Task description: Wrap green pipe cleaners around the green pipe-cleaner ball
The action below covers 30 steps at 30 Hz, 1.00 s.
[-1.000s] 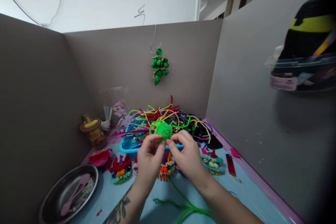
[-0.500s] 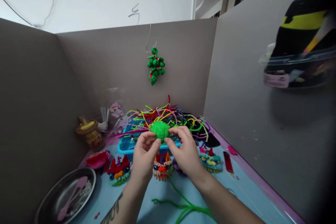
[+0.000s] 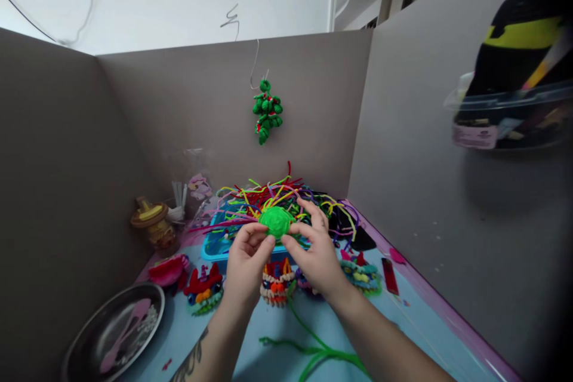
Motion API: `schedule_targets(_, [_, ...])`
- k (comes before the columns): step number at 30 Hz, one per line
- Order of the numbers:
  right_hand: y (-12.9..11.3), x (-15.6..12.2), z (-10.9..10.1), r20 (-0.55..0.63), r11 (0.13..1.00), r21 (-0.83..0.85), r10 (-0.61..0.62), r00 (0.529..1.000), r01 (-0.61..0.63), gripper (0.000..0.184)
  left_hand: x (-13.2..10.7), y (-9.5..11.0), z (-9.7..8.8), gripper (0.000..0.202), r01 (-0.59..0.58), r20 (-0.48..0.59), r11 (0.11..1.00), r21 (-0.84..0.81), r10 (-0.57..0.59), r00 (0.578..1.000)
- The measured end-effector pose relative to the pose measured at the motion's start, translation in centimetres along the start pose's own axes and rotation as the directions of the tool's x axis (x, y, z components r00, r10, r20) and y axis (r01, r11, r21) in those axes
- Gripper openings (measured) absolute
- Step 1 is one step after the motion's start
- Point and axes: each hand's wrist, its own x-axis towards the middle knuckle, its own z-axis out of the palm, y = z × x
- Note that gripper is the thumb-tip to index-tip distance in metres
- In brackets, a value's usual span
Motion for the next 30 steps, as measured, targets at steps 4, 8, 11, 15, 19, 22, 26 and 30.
schedule_targets(4, [0.19,-0.03,0.05,-0.019,1.000,-0.003,-0.009,1.000,0.009,0.009,-0.04,0.12,0.03,0.026,0.002,-0.003,1.000,0.009,-0.002,1.000])
schedule_targets(8, [0.22,-0.14,-0.04,-0.042,1.000,-0.006,-0.019,0.999,0.018,0.011,-0.10,0.37,-0.03,0.025,-0.013,0.015,0.999,0.048,0.012,1.000])
schedule_targets(11, [0.12,-0.16,-0.07,-0.057,1.000,0.015,0.009,0.998,-0.008,0.013,-0.11,0.46,-0.07,0.027,-0.019,0.036,0.998,0.059,0.017,0.999])
schedule_targets(15, [0.36,0.11,-0.11,0.011,0.999,0.024,0.049,0.999,-0.049,0.014,0.13,0.36,-0.21,0.031,0.027,0.013,0.999,0.021,-0.027,1.000])
schedule_targets(19, [0.73,0.44,-0.37,0.081,0.998,0.042,0.051,0.995,-0.055,0.012,0.51,0.48,-0.45,0.032,0.066,-0.004,0.997,-0.050,-0.066,0.998])
schedule_targets(22, [0.66,0.46,-0.61,0.091,0.998,0.038,0.045,0.995,-0.049,0.009,0.65,0.68,-0.52,0.033,0.089,0.003,0.993,-0.078,-0.089,0.996])
schedule_targets(26, [0.38,0.32,-0.59,0.102,0.999,0.008,0.050,0.994,-0.051,0.003,0.58,0.74,-0.43,0.033,0.090,0.010,0.994,-0.067,-0.090,0.996])
schedule_targets(30, [0.46,0.37,-0.50,0.079,0.997,-0.005,0.071,0.994,-0.071,0.009,0.50,0.70,-0.33,0.032,0.091,0.006,0.994,-0.058,-0.090,0.996])
